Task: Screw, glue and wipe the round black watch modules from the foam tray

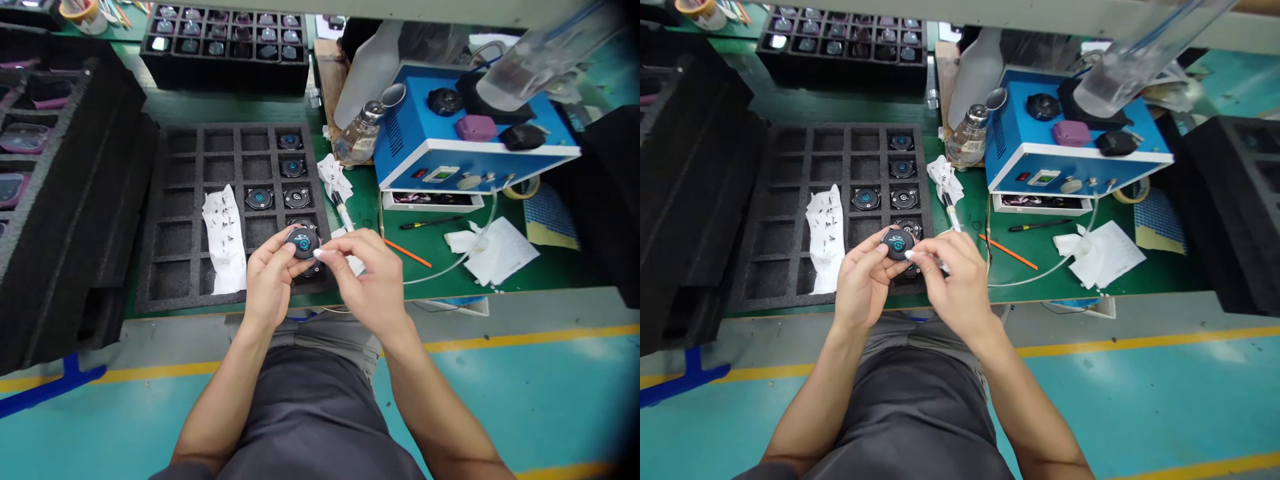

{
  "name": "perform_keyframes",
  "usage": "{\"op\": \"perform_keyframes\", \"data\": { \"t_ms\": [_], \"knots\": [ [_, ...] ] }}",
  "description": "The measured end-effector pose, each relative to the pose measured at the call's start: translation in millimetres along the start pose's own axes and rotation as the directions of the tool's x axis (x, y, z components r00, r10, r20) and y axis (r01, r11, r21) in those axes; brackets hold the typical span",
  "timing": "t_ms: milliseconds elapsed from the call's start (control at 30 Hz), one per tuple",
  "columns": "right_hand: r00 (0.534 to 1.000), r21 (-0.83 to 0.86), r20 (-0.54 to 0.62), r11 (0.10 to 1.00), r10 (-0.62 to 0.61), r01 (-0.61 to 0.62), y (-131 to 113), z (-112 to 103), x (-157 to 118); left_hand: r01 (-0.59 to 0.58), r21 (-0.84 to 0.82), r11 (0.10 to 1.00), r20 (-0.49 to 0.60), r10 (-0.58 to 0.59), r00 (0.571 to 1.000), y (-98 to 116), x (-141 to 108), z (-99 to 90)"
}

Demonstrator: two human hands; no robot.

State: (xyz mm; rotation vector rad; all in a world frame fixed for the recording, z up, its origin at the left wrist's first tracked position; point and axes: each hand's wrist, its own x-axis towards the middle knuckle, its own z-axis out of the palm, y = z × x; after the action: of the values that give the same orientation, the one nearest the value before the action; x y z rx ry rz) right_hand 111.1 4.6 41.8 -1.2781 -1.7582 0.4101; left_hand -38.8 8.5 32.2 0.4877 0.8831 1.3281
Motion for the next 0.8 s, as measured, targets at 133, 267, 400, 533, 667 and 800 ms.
{"op": "perform_keyframes", "data": {
  "t_ms": [133, 267, 400, 533, 667, 800],
  "knots": [
    [0.996, -0.149, -0.021, 0.986, -0.084, 0.080, 0.5, 12.9, 12.3, -0.043, 0.047, 0.998, -0.010, 0.043, 0.999, -3.2, 0.4, -0.7],
    [0.998, -0.188, -0.058, 0.982, -0.008, -0.003, 16.6, 15.5, 34.9, -0.018, 0.040, 0.999, 0.008, 0.017, 1.000, -1.0, -1.1, -1.2],
    [0.992, -0.016, -0.095, 0.997, 0.080, -0.082, 21.4, 6.0, 38.9, 0.008, 0.017, 1.000, 0.028, -0.009, 1.000, 1.8, -1.7, -0.9],
    [0.979, 0.109, -0.117, 0.982, 0.168, -0.156, 11.1, -3.2, 26.9, -0.093, 0.108, 0.990, 0.028, 0.091, 0.995, -4.6, -1.2, -0.6],
    [0.961, 0.214, -0.092, 0.947, 0.262, -0.238, 0.3, -6.9, 14.1, -0.258, 0.225, 0.940, 0.092, 0.243, 0.966, -12.9, -2.7, -1.8],
    [0.940, 0.326, -0.056, 0.896, 0.335, -0.300, -3.8, -5.6, 6.8, -0.392, 0.355, 0.849, 0.131, 0.369, 0.920, -15.6, -6.6, 0.6]
  ]
}}
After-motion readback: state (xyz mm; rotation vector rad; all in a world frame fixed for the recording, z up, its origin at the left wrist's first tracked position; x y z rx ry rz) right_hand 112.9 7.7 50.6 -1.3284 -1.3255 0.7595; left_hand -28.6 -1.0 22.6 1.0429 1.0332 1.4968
